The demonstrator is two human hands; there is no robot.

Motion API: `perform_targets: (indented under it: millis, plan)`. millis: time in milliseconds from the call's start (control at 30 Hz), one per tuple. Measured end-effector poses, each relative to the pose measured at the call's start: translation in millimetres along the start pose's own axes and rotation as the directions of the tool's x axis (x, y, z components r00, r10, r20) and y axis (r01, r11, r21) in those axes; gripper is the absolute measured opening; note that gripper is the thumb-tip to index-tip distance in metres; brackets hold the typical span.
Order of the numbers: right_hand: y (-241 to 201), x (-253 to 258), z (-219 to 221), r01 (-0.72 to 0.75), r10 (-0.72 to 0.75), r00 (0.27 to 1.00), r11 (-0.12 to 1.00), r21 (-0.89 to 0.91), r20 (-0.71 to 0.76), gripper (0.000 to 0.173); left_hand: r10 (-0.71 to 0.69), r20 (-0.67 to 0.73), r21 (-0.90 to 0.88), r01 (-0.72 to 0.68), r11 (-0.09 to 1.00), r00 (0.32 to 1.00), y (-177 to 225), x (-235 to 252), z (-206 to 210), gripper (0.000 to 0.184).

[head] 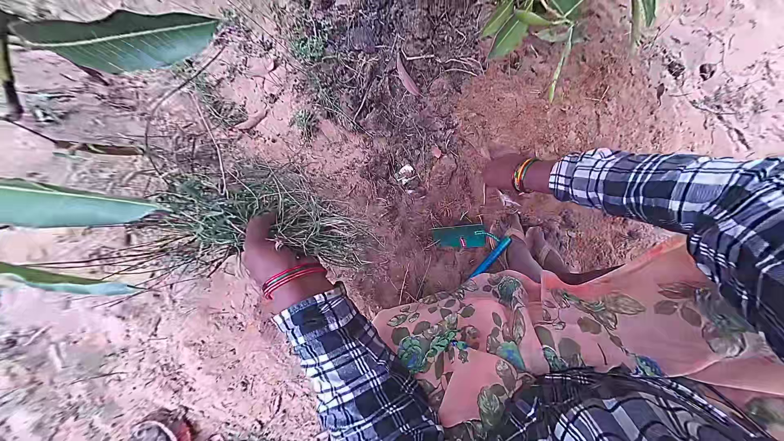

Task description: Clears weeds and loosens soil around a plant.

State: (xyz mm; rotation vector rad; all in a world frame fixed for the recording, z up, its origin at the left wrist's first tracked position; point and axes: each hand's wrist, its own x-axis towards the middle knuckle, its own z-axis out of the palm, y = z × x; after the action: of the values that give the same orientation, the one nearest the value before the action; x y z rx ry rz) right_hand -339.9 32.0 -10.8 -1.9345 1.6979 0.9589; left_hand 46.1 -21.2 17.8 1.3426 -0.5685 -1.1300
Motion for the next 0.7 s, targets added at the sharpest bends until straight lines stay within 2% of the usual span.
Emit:
perform_targets:
  millis: [67,167,200,267,367,467,567,633,700]
  plan:
    - [0,0,34,0.017,-0.016,0.998,1.000,-0.019,0.054,0.029,-0.013,0.011,0.018,0.013,1.000,1.000,-2,-3,4,0.020]
    - [-10,5,69,-0.089,0.083,0.991,0.995,0.051,0.102,0.033,-0.012,0.021,0.031,0.012,0.999,1.000,-4,-6,5,0.020]
    - [-14,8,81,-0.138,0.133,0.989,0.988,0.073,0.070,0.036,-0.020,0.019,0.027,0.019,0.999,1.000,-2,-8,7,0.021]
    - [-27,11,97,-0.245,0.253,0.967,0.957,0.152,-0.037,0.030,-0.019,0.006,0.008,0.019,1.000,1.000,-1,-9,9,0.022]
    - [-15,16,70,-0.174,0.186,0.982,0.957,0.232,-0.033,0.032,-0.013,0.004,-0.001,0.013,1.000,1.000,-4,-6,8,0.021]
    - [-20,15,41,-0.080,0.144,0.976,0.936,0.344,-0.164,0.050,-0.023,0.026,0.027,0.022,0.999,0.999,-4,-7,12,0.020]
    - [-35,20,17,0.027,0.096,0.956,0.911,0.411,-0.278,0.050,-0.033,0.019,0.067,0.031,0.997,0.999,-7,-7,14,0.020]
    - [-48,23,15,-0.030,0.094,0.981,0.938,0.344,-0.170,0.040,-0.042,0.011,0.071,0.041,0.997,0.999,-7,-7,15,0.020]
    - [-64,34,30,-0.182,0.183,0.983,0.938,0.294,0.027,0.023,-0.055,-0.007,0.062,0.056,0.997,0.998,-6,-7,16,0.020]
